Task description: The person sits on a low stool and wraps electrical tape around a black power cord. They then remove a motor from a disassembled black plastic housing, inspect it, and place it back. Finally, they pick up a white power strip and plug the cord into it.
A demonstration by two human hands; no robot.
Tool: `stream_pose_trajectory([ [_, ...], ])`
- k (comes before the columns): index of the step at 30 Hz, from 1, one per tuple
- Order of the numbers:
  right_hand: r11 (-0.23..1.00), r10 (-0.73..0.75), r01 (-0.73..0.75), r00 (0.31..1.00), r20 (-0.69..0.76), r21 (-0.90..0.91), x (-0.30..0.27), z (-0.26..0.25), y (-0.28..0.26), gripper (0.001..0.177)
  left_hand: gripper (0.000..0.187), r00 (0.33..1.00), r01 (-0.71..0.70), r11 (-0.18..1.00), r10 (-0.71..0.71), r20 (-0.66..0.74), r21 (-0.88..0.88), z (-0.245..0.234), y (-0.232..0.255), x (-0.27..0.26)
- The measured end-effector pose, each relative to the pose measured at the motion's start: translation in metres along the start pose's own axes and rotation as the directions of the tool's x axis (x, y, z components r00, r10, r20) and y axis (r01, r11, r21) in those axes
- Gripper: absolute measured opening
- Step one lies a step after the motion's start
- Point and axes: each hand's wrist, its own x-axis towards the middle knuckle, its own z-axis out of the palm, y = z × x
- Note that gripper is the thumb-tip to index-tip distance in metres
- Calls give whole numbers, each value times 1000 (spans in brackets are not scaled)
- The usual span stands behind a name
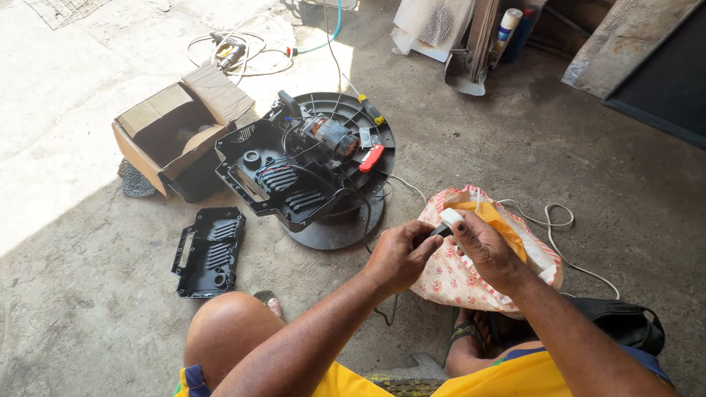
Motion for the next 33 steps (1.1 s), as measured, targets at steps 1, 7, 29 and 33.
stream_pose_trajectory([
  [1, 1000, -8, 8, 1000, 5, -18, -1, -1, -1, 76, 33, 1000, 13, 1000, -13, 8, 11, 0, 1, -1],
  [7, 995, -32, 37, 998, -56, 89, -2, -9, 7, 76, 34, 1000, -3, 1000, 3, 28, 0, 1, 9, 4],
  [29, 973, 74, -50, 992, -101, 224, 4, -16, -5, 80, 34, 994, 109, 991, -106, 33, -74, -6, 11, 9],
  [33, 990, 60, -43, 991, -119, 134, 5, -13, -7, 79, 34, 991, 127, 989, -124, 45, -78, -5, 11, 10],
])
